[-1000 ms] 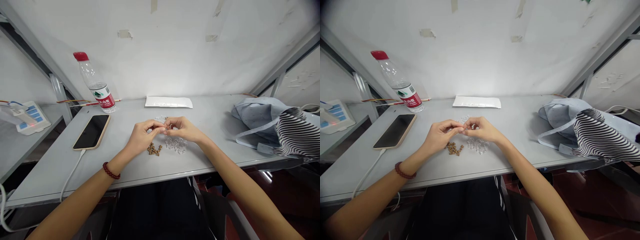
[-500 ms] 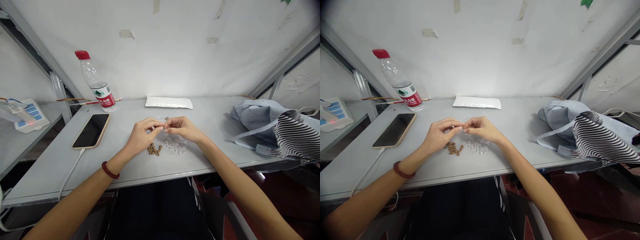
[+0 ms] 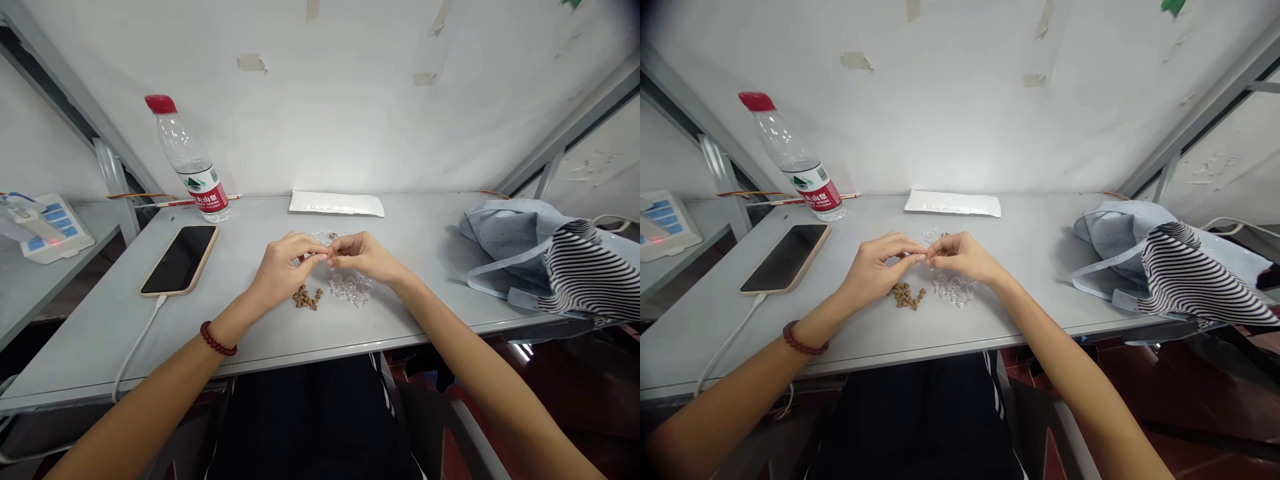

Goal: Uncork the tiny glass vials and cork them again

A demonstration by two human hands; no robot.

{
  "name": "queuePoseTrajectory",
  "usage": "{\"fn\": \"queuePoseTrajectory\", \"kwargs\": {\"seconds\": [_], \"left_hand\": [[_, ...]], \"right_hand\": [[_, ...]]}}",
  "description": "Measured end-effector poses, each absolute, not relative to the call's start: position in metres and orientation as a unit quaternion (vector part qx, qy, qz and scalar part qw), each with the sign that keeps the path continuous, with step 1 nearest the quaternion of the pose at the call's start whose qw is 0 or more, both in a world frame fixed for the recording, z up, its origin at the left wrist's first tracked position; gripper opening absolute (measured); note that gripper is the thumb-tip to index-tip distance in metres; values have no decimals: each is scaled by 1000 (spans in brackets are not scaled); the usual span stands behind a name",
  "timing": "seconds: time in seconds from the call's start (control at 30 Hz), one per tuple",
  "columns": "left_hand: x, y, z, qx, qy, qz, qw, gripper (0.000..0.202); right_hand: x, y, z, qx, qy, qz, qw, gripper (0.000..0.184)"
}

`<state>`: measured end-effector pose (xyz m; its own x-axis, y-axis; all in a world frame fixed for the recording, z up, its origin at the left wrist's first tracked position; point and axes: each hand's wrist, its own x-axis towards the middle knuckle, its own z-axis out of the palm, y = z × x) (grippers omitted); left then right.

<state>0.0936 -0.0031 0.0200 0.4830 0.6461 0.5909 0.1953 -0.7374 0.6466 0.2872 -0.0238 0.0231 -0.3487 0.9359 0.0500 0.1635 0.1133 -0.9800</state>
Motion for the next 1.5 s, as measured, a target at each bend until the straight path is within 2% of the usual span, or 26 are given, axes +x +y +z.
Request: {"fn": "queuePoseTrajectory", "kwargs": {"seconds": [0.37, 0.5, 0.67, 0.9, 1.13, 1.27, 1.37, 1.5], "left_hand": [[89, 0, 23, 851, 205, 440, 201, 28], [91, -1, 22, 846, 222, 437, 208, 29], [93, -3, 20, 855, 234, 417, 201, 39], [97, -5, 16, 855, 217, 456, 120, 19], [94, -3, 13, 863, 185, 462, 91, 19], [94, -1, 14, 875, 199, 429, 105, 25], [93, 1, 13, 878, 240, 400, 110, 35], [91, 7, 8, 870, 326, 356, 100, 39]], "right_hand": [[287, -19, 18, -422, -589, 529, 441, 8], [287, -17, 14, -428, -577, 536, 444, 9], [285, -16, 12, -428, -564, 537, 458, 8], [280, -19, 16, -413, -554, 568, 447, 9], [282, -19, 15, -405, -557, 580, 434, 12], [282, -20, 18, -431, -598, 520, 433, 13], [282, -20, 20, -482, -655, 389, 433, 9], [287, -16, 16, -530, -726, 222, 377, 4]]}}
